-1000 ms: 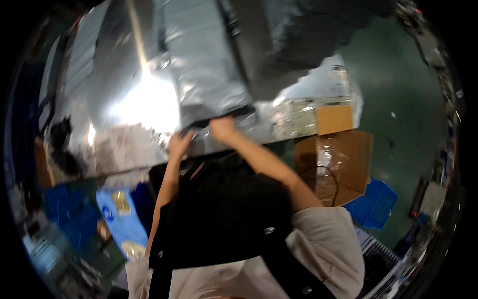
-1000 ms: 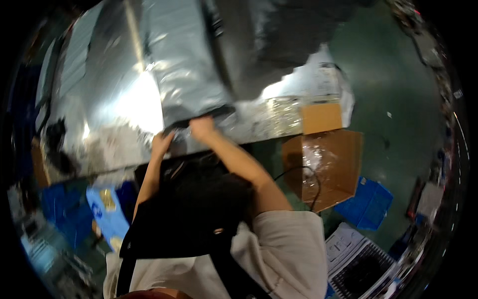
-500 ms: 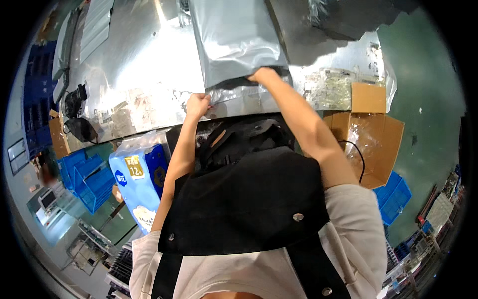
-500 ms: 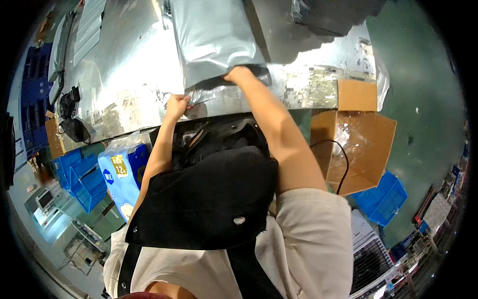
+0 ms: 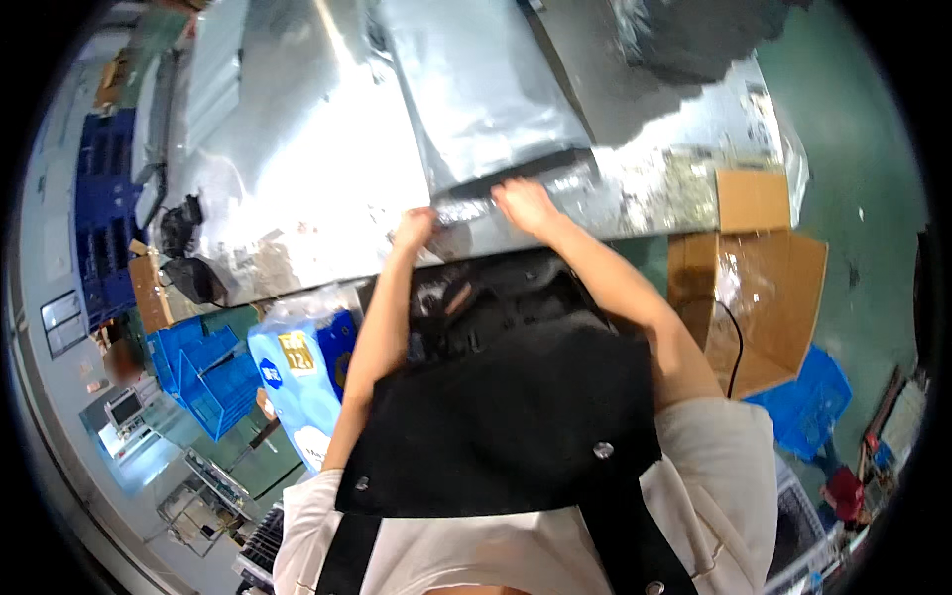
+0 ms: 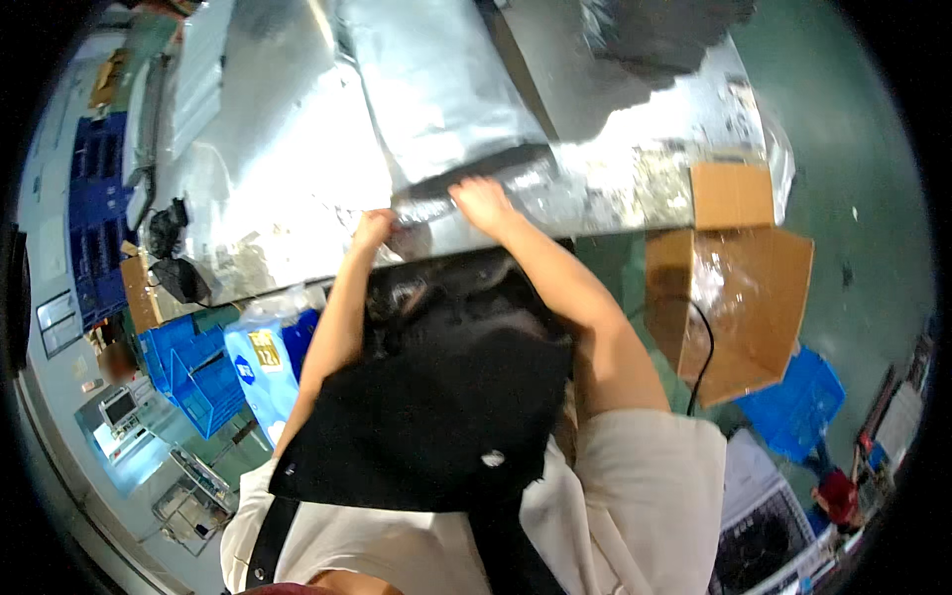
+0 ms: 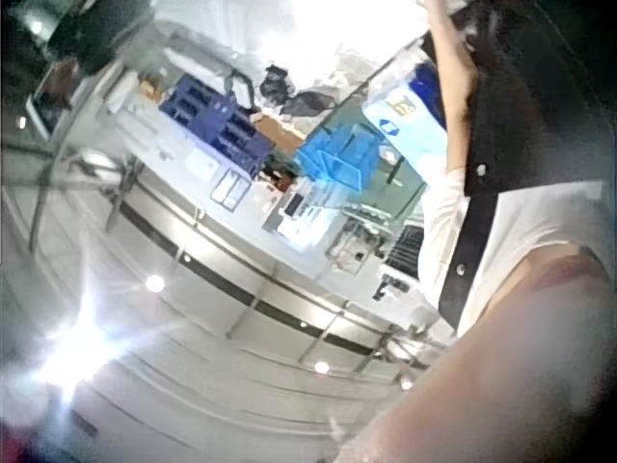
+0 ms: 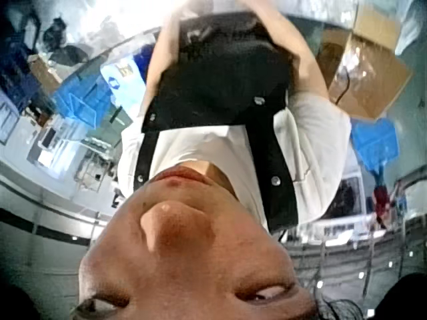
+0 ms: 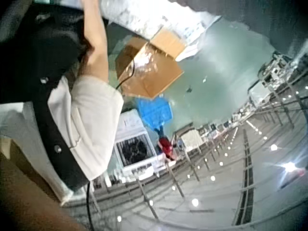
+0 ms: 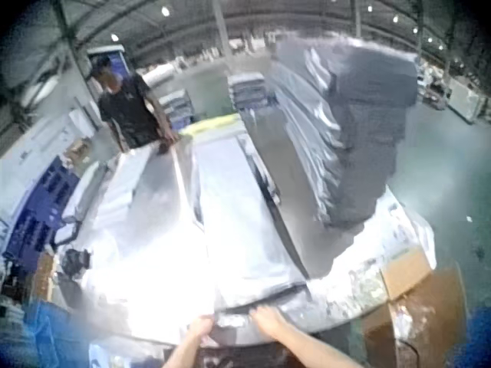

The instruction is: The person picks up a large blue package of tissues, places it inside a grey plastic shipping bag on a metal table, folds the bag over, and seals it before stacking it with others.

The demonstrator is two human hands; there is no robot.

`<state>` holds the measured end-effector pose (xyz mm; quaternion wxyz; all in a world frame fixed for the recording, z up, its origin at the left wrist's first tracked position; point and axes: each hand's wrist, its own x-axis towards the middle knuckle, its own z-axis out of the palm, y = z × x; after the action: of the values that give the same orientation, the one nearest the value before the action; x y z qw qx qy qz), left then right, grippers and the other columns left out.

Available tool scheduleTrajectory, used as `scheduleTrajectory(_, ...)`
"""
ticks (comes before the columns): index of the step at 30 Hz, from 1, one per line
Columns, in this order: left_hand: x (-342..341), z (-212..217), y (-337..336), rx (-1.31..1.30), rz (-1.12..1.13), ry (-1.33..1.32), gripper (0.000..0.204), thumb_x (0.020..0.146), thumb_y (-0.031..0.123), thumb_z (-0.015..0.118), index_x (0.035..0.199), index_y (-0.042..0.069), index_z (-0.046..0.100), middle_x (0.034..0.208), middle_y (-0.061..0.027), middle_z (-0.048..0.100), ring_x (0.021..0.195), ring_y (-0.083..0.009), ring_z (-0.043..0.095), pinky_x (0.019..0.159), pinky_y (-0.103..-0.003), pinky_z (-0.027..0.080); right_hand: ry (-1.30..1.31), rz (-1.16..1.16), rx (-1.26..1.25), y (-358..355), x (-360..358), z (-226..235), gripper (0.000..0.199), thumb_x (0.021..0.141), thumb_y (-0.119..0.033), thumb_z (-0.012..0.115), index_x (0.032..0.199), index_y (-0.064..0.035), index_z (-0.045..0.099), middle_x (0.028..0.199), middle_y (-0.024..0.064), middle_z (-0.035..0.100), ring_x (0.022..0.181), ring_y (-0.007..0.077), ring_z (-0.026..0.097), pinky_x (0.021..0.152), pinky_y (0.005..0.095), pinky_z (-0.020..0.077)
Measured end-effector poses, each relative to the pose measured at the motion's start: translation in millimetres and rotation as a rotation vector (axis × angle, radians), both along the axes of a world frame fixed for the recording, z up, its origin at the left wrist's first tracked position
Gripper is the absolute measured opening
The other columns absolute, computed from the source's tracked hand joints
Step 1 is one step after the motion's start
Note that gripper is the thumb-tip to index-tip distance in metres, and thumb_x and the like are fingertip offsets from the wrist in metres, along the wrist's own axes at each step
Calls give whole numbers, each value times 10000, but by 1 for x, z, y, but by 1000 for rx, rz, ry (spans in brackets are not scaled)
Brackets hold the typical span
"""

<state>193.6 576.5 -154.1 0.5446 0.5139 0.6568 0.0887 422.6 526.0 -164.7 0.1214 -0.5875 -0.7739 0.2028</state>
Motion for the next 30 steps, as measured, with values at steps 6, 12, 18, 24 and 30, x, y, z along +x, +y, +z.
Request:
scheduleTrajectory(6,17,-7,6,389,-65,336,290,763,268,494,767,16,637,676,-199,600,677,-330,601,658,-402,466,-166,117,112,-25,-14,15,380,663,-32,527,1030,48,473,1075,194,481,1011,314,474,755,387,460)
scheduleTrajectory(12,12,-1,7,368,-41,230,212,719,235,532,721,53,640,642,-170,592,642,-330,589,617,-395,465,448,-121,91,4,25,78,145,711,-187,600,684,-51,557,601,126,555,568,266,567,543,353,454)
scheduleTrajectory(18,16,-15,7,250,-5,196,197,697,235,565,725,57,648,684,-166,611,689,-319,603,650,-381,475,973,-757,409,139,254,227,153,802,-127,520,867,-18,606,793,41,622,663,123,562,637,241,435)
scheduleTrajectory(24,18,-8,12,246,-21,195,203,682,249,597,719,56,648,693,-165,616,720,-311,607,672,-376,473,950,-320,-366,121,253,235,436,827,-133,535,1236,-38,420,1147,77,536,1001,192,529,824,330,429)
scheduleTrajectory(30,4,-12,10,202,-18,196,213,677,256,618,757,63,659,711,-163,623,728,-303,610,685,-357,470,1237,-269,-250,132,249,235,477,855,-247,482,1242,14,386,1210,143,481,1111,222,471,939,339,360)
